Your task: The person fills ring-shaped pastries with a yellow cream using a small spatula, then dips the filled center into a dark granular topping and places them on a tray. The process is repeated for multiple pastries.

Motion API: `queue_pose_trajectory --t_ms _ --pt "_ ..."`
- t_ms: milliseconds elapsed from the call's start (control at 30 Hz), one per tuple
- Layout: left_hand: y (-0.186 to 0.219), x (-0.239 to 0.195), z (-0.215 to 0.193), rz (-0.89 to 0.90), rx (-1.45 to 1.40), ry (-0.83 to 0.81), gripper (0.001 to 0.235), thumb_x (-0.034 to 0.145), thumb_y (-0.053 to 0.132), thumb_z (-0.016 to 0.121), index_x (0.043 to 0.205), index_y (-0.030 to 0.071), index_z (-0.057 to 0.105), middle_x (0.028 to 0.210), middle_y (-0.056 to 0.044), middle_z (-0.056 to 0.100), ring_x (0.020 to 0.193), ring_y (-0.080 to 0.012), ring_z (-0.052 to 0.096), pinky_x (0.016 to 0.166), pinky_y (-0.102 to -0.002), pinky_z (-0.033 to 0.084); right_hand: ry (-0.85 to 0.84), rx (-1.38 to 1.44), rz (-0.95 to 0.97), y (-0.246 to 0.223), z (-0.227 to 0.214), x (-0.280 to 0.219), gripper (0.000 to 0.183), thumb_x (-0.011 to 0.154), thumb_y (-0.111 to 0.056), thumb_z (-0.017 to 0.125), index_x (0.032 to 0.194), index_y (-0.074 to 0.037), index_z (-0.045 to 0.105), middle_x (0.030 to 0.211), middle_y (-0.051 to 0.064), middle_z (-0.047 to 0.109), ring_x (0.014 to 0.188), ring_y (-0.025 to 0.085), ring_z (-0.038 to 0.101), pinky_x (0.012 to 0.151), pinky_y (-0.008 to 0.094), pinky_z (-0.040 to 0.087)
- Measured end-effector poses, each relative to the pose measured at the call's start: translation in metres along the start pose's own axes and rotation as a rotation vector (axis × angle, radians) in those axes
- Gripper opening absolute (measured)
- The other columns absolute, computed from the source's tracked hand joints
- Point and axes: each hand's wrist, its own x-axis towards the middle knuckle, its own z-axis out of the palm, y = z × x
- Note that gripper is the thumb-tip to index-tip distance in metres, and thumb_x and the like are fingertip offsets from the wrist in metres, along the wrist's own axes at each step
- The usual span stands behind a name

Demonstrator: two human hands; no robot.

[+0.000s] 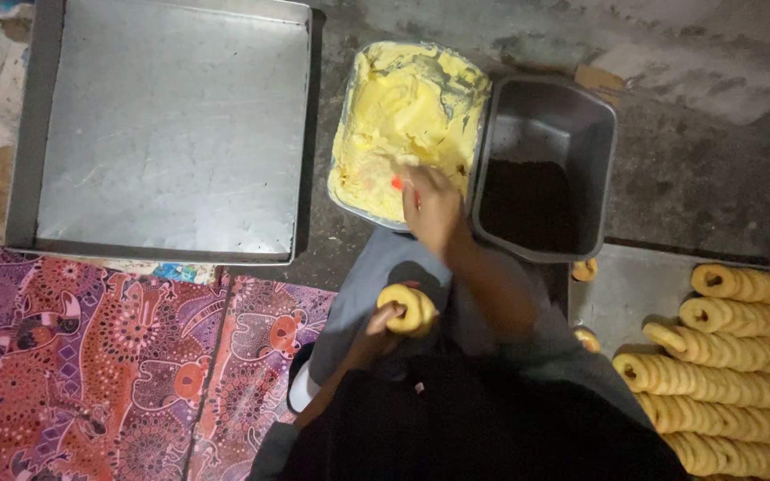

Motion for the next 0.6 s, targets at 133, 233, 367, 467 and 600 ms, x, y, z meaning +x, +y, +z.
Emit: queue_pose_trajectory --t_ms 133,233,367,467,600 --pt "-0.012 0.005 -0.008 -0.016 -0.042 0.012 0.057 0.095 0.021 0.058 0.145 -0.001 0.044 0.118 -0.023 0.067 0.11 -0.0388 0.07 0.102 -0.05 0.055 -0.148 -0.049 0.001 -0.002 0.052 0.071 0.042 0.102 -0.009 0.054 0.143 -0.006 0.055 0.125 0.017 0.07 0.118 0.033 0.065 0.103 0.05 0.048" --pt "-0.026 0.015 -0.022 0.015 -0.111 0.118 0.051 0.087 0.016 0.06 0.135 0.0 0.049 0.116 -0.019 0.068 0.105 -0.0359 0.072 0.098 -0.048 0.058 -0.433 -0.199 -0.06 -0.015 0.099 0.107 0.072 0.096 -0.033 0.056 0.153 -0.006 0.023 0.154 0.022 0.047 0.146 0.04 0.041 0.109 0.083 0.015" --pt "-0.023 0.022 -0.038 0.263 0.115 0.47 0.038 0.096 0.014 0.064 0.127 -0.009 0.059 0.112 -0.018 0.068 0.099 -0.0286 0.07 0.088 -0.043 0.059 -0.555 -0.109 0.092 -0.035 0.11 0.108 0.087 0.096 -0.042 0.065 0.16 -0.018 0.012 0.169 0.021 0.017 0.151 0.044 0.023 0.108 0.077 0.016" --pt "0.02 0.03 -0.039 0.308 0.151 0.665 0.037 0.097 0.019 0.066 0.127 -0.002 0.06 0.114 -0.013 0.068 0.099 -0.0224 0.069 0.085 -0.038 0.058 -0.28 0.21 0.029 -0.037 0.077 0.068 0.079 0.1 -0.027 0.068 0.163 -0.018 0.021 0.165 0.022 0.034 0.138 0.034 0.046 0.113 0.057 0.031" --pt "0.081 0.034 -0.012 0.436 0.193 0.597 0.041 0.104 0.035 0.056 0.129 0.003 0.055 0.115 -0.012 0.064 0.101 -0.023 0.067 0.087 -0.041 0.058 -0.674 0.546 0.245 -0.025 0.027 -0.013 0.071 0.1 -0.01 0.063 0.164 -0.012 0.031 0.109 0.012 0.077 0.104 0.024 0.076 0.099 0.038 0.055"
